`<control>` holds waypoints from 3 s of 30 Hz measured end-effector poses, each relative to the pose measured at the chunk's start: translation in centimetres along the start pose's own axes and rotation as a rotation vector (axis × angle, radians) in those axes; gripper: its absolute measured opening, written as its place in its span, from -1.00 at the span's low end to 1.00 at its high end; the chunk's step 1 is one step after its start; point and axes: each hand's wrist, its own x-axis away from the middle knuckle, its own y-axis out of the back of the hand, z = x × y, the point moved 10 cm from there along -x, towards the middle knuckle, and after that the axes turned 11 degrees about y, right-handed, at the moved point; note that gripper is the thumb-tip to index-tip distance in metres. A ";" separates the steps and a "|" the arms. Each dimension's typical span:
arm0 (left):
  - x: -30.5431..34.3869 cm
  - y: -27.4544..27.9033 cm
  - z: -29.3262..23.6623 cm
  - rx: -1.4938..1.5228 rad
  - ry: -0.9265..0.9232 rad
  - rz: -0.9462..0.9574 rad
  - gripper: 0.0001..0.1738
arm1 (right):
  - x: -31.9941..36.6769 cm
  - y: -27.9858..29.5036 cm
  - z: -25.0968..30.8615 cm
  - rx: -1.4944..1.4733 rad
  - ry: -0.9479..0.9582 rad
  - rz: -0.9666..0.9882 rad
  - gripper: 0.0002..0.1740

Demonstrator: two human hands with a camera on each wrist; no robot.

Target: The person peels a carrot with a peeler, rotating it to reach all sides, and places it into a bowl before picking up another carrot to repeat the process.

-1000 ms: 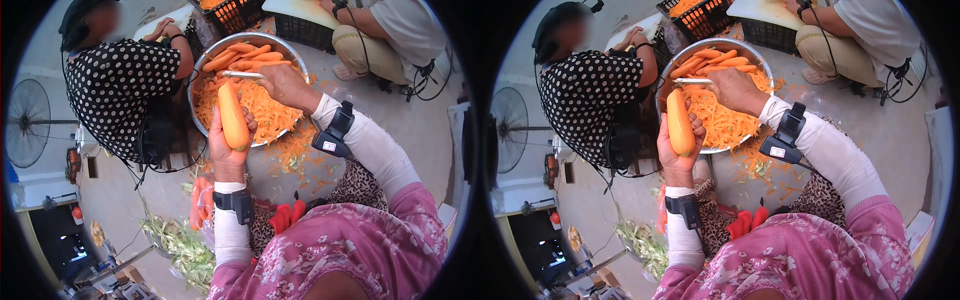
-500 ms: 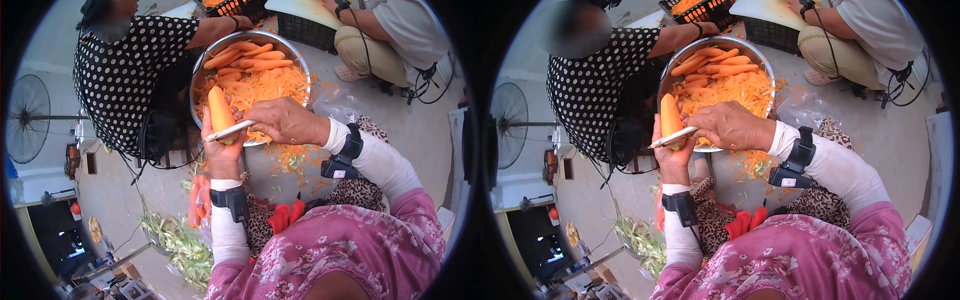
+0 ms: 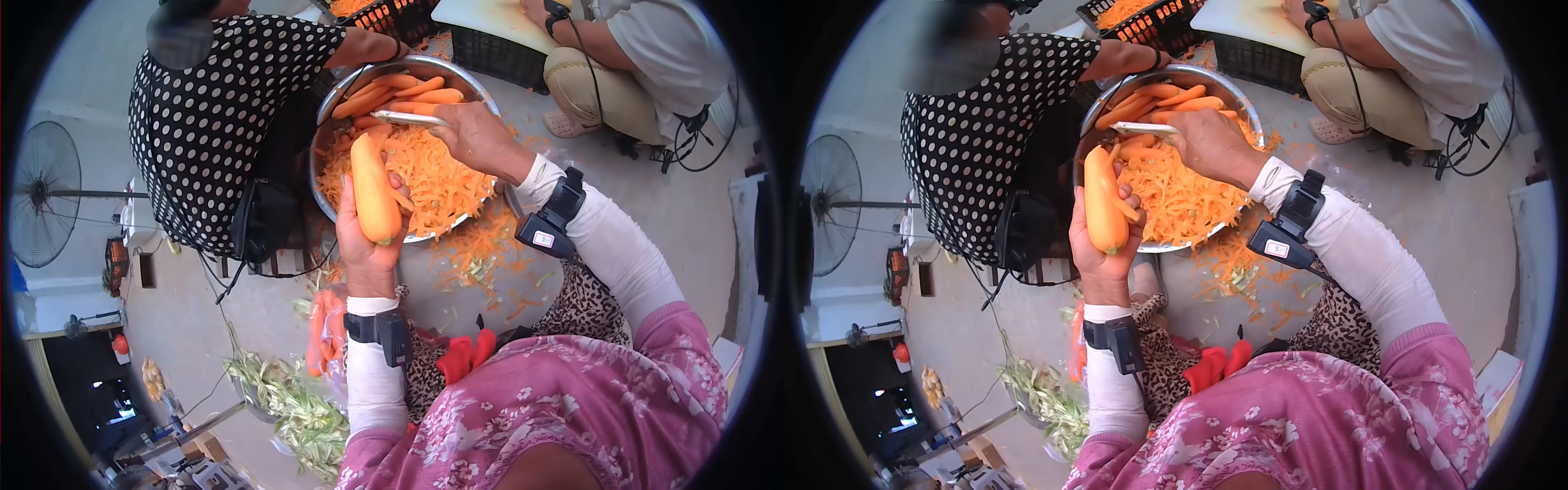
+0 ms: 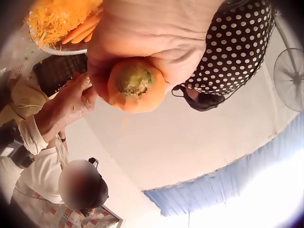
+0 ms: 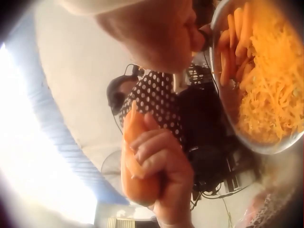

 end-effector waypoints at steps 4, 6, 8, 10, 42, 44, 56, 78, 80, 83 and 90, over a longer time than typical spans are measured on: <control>0.3 1.5 -1.1 0.068 -0.067 -0.082 -0.41 | -0.2 1.6 2.8 -0.193 0.035 -0.088 -0.83; 0.3 2.1 -1.3 0.095 -0.075 -0.112 -0.41 | 0.4 0.1 4.7 -0.320 0.018 0.100 -0.83; 0.4 2.4 -1.3 0.122 -0.084 -0.136 -0.40 | 1.4 -0.9 6.2 -0.320 0.055 0.160 -0.80; 0.6 2.8 -1.6 0.087 -0.110 -0.196 -0.39 | 2.1 -0.9 8.8 -0.482 0.206 0.135 -0.78; 0.3 2.0 -2.0 0.069 -0.112 -0.135 -0.39 | 1.7 -2.1 7.4 -0.346 0.245 0.145 -0.77; 0.2 2.1 -1.8 0.089 -0.084 -0.124 -0.38 | 0.9 -2.2 5.8 -0.249 0.213 0.077 -0.83; 0.0 1.3 -0.9 -0.027 -0.079 -0.164 -0.40 | -0.4 0.9 2.3 -0.219 0.004 -0.052 -0.82; -2.3 4.9 -2.6 -0.023 -0.159 -0.407 -0.63 | -0.3 5.1 3.0 -0.413 -0.177 -0.112 -0.76; -2.5 5.2 -3.1 -0.012 -0.177 -0.447 -0.64 | -0.1 5.0 2.5 -0.431 -0.172 -0.148 -0.79; -3.8 4.6 -3.6 -0.066 -0.150 -0.372 -0.65 | 0.2 5.3 1.7 -0.422 -0.181 -0.154 -0.81; -5.8 -0.6 -1.8 -0.110 -0.083 -0.313 -0.53 | 0.4 5.3 0.5 -0.370 -0.235 -0.059 -0.83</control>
